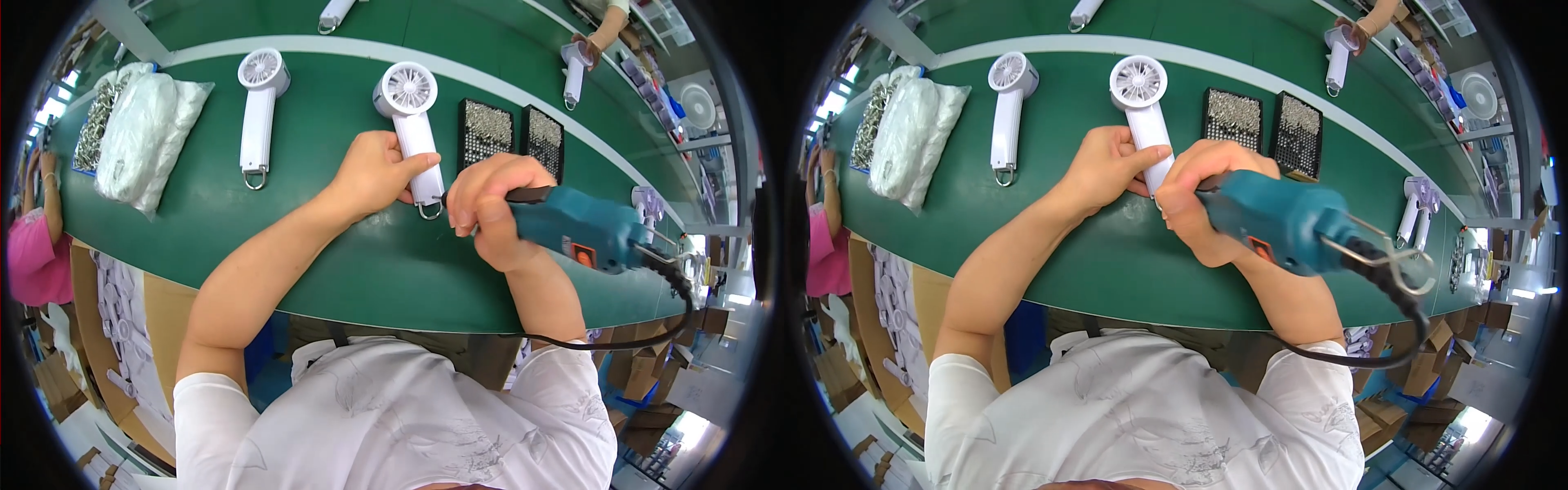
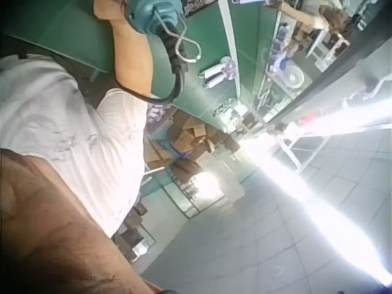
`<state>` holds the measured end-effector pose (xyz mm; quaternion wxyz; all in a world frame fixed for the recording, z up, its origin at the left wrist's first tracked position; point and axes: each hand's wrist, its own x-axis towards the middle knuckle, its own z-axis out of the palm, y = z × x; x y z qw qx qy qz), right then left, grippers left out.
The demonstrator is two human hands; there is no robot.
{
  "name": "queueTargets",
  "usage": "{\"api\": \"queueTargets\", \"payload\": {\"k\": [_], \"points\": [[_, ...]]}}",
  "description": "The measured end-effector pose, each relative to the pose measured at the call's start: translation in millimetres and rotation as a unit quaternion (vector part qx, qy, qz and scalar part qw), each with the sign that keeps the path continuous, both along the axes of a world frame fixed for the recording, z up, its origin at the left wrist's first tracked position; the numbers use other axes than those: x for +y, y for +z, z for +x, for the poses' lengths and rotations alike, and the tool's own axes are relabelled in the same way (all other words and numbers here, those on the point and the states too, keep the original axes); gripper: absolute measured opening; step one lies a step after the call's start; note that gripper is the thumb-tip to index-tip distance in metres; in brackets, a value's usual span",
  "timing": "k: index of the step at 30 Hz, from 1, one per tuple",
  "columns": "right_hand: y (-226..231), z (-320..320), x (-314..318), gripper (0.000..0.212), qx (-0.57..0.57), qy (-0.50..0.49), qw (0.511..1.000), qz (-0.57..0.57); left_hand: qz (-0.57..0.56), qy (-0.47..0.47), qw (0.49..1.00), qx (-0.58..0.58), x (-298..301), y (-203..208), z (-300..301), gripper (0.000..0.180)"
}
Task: The person assembles handheld fans by taking fan bodies and driving screws into the fan heads and handles using an electric screwdriver.
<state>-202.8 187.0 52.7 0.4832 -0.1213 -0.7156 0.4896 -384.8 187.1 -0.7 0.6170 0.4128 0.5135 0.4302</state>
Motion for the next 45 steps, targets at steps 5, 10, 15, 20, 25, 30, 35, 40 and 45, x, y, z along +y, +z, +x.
{"api": "queueTargets", "payload": {"k": [5,10,15,20,25,30,35,40,45], "points": [[3,-1,-6,0.010,-0.095,-0.046,0.993,0.057,0.039,0.001,0.999,0.034,-4,-5,-5,0.037],[21,8,-12,0.019,0.109,0.009,0.993,-0.049,0.024,0.032,0.990,0.133,-8,10,-1,0.037],[62,8,4,0.023,0.033,-0.177,0.942,-0.283,0.157,0.119,0.926,0.320,-27,34,-6,0.039],[33,-1,26,0.036,-0.166,-0.171,0.912,-0.335,0.204,0.147,0.847,0.468,-58,27,-9,0.040],[21,-4,29,0.039,-0.317,-0.138,0.887,-0.307,0.160,0.091,0.823,0.537,-81,19,-4,0.048],[6,-4,33,0.037,-0.365,-0.150,0.873,-0.288,0.147,0.066,0.841,0.517,-91,18,6,0.048],[6,-2,34,0.034,-0.366,-0.158,0.871,-0.289,0.073,0.011,0.893,0.445,-68,40,-16,0.042],[6,-7,33,0.035,-0.360,-0.152,0.874,-0.290,0.248,-0.122,0.919,0.280,-15,49,-49,0.083],[41,4,30,0.035,-0.277,-0.186,0.898,-0.286,0.234,-0.240,0.907,0.255,20,45,-55,0.069]]}}
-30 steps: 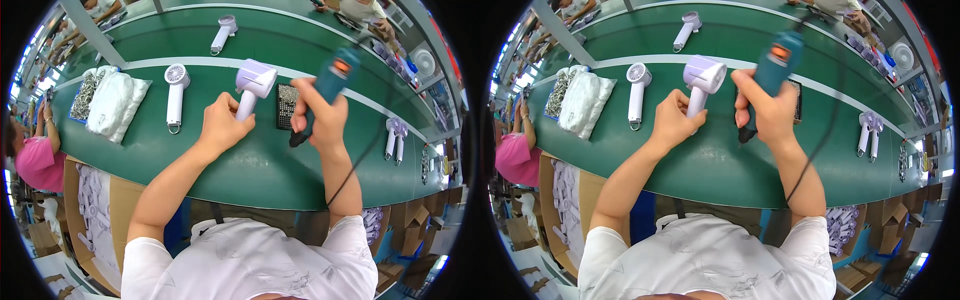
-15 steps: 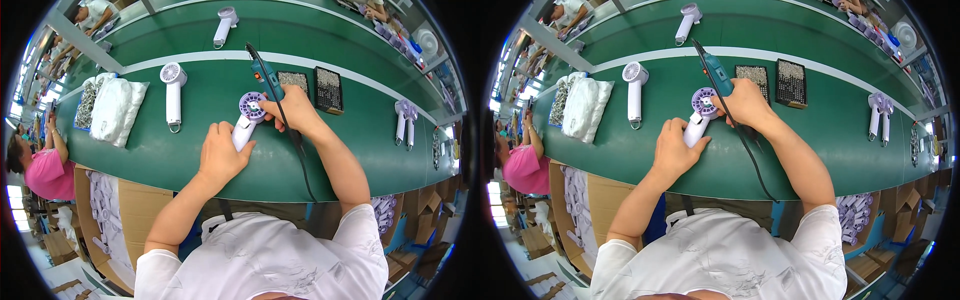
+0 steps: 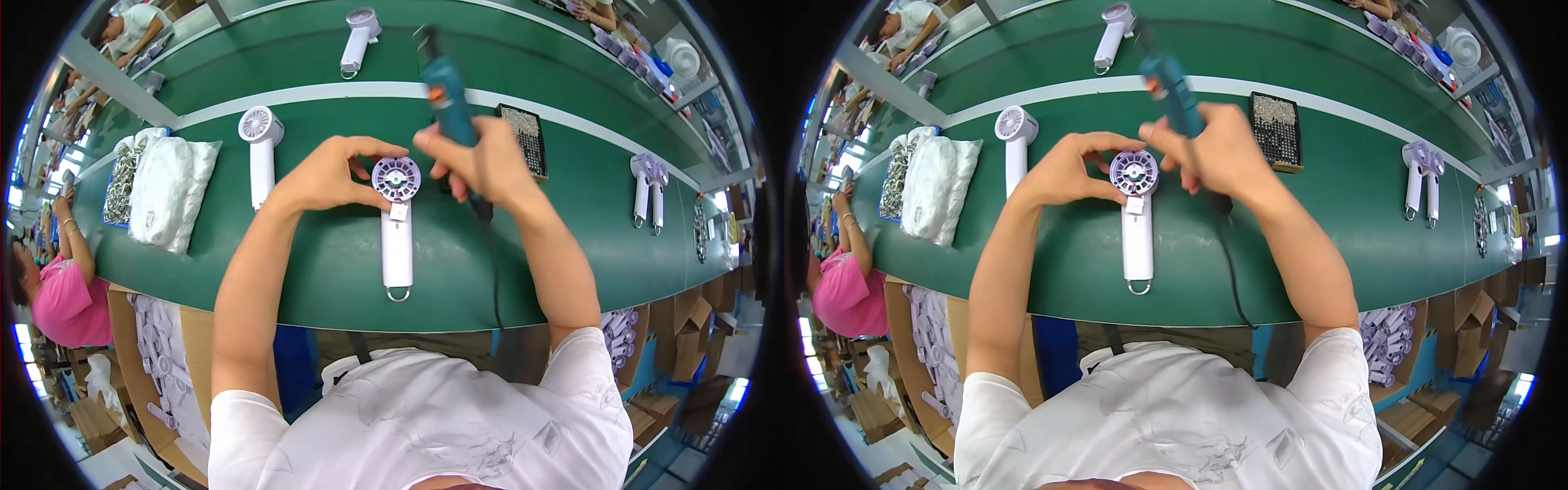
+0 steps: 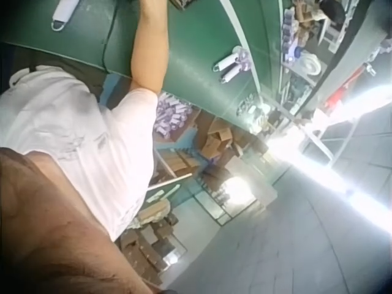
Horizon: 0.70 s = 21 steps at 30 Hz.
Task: The person assembles handheld fans by taking fan bodies and driving screws into the fan heads and handles using an electric screwdriver.
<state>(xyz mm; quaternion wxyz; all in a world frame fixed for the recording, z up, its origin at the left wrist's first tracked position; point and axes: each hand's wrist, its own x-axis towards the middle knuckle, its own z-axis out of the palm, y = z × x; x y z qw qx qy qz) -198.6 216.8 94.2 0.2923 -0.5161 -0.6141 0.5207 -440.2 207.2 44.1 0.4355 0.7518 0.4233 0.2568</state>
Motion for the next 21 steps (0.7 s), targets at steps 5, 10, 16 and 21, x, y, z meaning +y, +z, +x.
{"api": "queueTargets", "payload": {"k": [5,10,16,21], "points": [[-7,34,17,0.015,0.334,-0.064,0.910,0.237,-0.035,-0.033,0.998,-0.027,17,-12,9,0.065],[-28,46,27,0.014,0.312,-0.027,0.892,0.326,-0.023,-0.010,0.997,-0.077,8,-32,13,0.069],[-39,36,33,0.011,0.303,-0.022,0.893,0.334,-0.022,0.003,0.995,-0.099,3,-35,13,0.069],[-40,31,33,0.010,0.332,-0.044,0.892,0.304,-0.034,0.006,0.995,-0.095,2,-35,14,0.069]]}}
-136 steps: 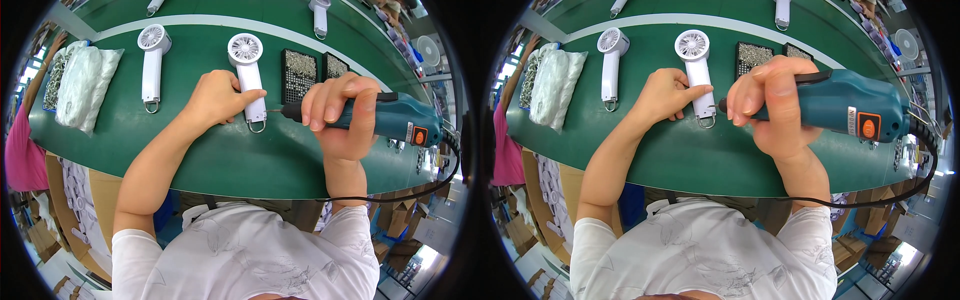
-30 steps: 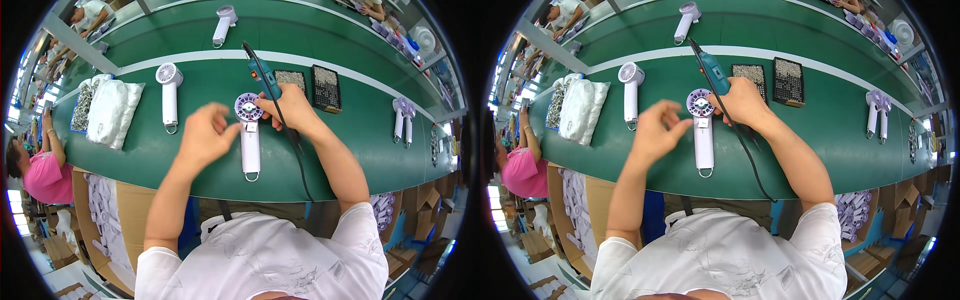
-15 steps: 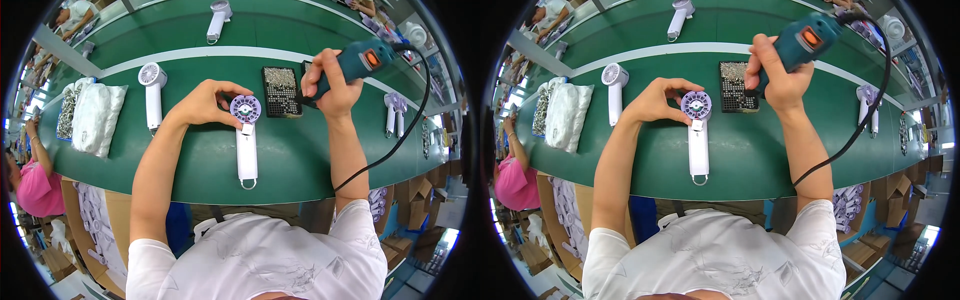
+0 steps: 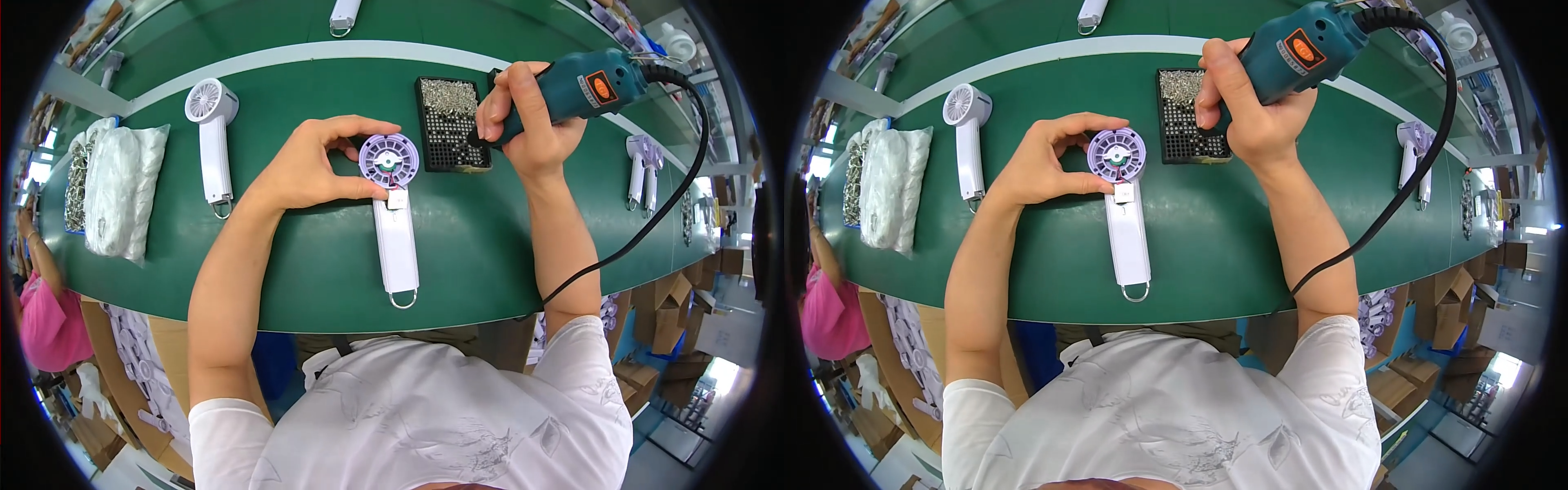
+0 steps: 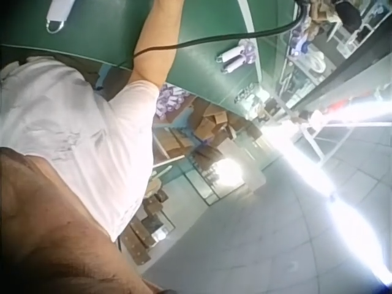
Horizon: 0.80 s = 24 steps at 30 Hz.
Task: The person assembles handheld fans by taking fan bodies and driving screws into the fan heads and handles using an electric screwdriver.
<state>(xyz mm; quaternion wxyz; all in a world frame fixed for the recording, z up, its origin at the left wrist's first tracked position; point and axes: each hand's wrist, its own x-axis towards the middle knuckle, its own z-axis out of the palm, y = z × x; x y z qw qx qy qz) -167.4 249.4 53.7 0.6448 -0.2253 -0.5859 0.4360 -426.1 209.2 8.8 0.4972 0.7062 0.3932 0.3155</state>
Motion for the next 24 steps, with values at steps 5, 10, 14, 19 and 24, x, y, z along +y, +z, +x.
{"api": "queueTargets", "payload": {"k": [5,10,14,19,24], "points": [[-0.2,-1.2,-1.7,0.011,-0.002,0.005,1.000,-0.006,-0.003,-0.001,1.000,0.004,-0.1,0.0,-0.9,0.070],[-1.0,-1.7,-1.6,0.012,0.004,-0.001,1.000,-0.002,-0.001,0.000,1.000,0.004,-0.3,0.1,-1.3,0.071],[-2.7,0.6,-0.4,0.012,0.004,-0.001,1.000,-0.004,0.001,-0.001,1.000,0.000,-0.1,0.2,-1.0,0.070],[-5.5,6.6,2.9,0.011,-0.060,0.021,0.998,0.028,0.005,-0.003,1.000,0.000,1.1,-0.6,-1.4,0.070],[-0.8,0.2,-3.1,0.008,-0.109,0.003,0.994,0.024,0.011,-0.005,1.000,0.002,1.1,0.6,-1.7,0.070]]}}
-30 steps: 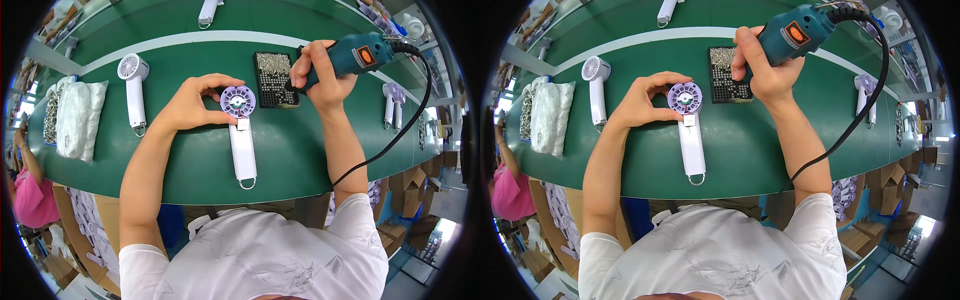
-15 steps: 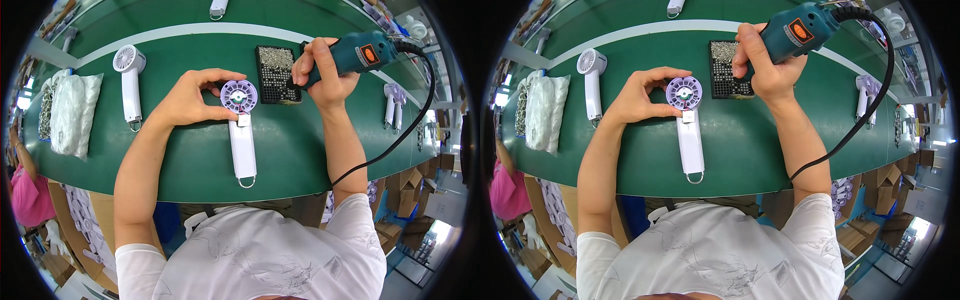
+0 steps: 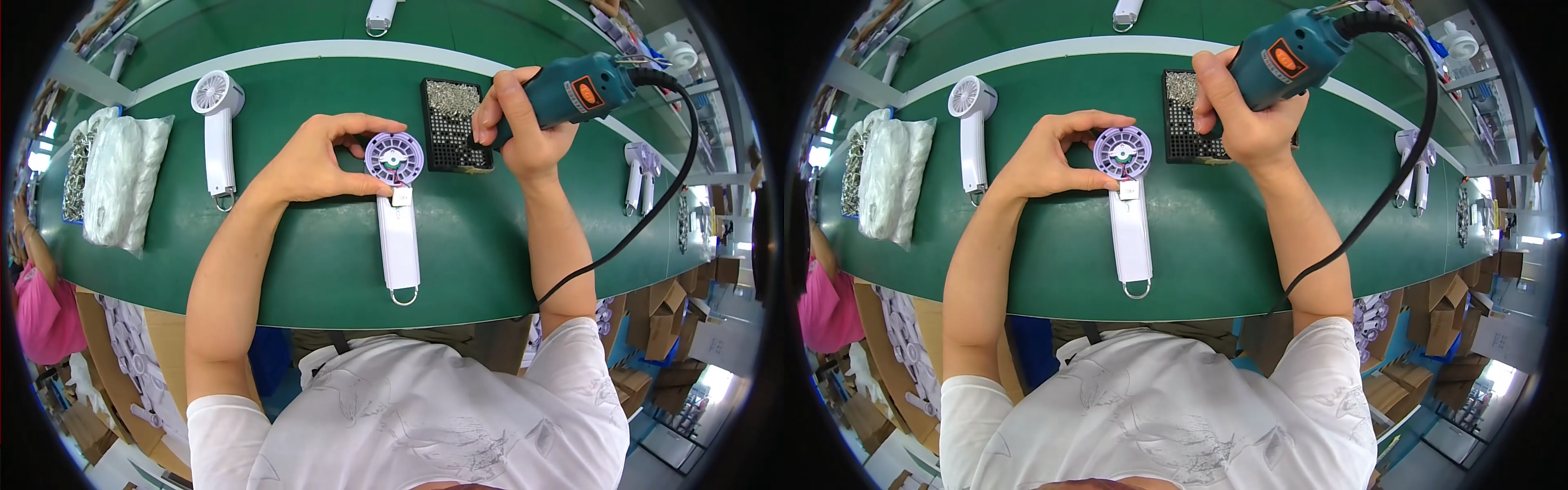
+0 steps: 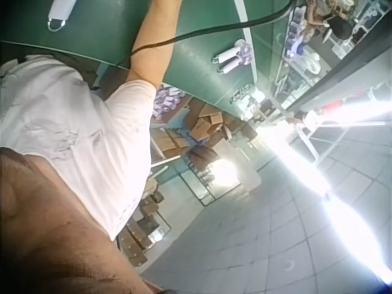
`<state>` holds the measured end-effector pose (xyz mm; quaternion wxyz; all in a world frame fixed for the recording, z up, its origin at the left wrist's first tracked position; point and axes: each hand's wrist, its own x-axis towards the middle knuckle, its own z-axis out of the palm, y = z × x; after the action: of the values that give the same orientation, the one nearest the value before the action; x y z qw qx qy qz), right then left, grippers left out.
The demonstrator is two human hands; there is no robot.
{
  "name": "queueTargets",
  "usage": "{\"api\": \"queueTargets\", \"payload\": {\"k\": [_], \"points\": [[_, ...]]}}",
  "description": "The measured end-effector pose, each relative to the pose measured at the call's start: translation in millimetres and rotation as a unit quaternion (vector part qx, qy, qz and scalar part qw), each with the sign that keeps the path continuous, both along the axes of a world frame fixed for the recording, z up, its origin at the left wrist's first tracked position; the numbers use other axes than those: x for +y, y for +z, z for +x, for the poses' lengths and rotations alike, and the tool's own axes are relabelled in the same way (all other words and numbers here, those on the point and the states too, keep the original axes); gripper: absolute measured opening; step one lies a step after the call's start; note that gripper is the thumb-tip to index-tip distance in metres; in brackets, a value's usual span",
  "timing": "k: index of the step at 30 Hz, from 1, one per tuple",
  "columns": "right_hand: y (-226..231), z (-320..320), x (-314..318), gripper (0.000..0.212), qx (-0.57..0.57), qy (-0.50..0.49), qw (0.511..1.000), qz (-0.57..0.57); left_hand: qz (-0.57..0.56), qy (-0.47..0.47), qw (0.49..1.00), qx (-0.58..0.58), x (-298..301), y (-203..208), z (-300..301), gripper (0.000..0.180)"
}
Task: The person assembles handheld fans by taking fan bodies and driving screws into the fan heads and handles using an electric screwdriver.
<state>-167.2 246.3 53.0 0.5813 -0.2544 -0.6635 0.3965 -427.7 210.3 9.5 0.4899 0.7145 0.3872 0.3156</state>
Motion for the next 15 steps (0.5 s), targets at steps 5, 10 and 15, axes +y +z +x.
{"api": "queueTargets", "payload": {"k": [5,10,15], "points": [[-1,-4,0,0.006,0.092,-0.007,0.995,-0.034,0.021,-0.001,1.000,-0.002,0,-2,0,0.068],[24,-2,-8,0.009,0.183,0.037,0.982,-0.035,0.039,0.001,0.999,-0.004,-3,-2,3,0.066],[46,-19,-23,0.017,0.235,0.104,0.964,-0.073,0.033,-0.010,0.999,-0.017,-3,-2,7,0.065]]}}
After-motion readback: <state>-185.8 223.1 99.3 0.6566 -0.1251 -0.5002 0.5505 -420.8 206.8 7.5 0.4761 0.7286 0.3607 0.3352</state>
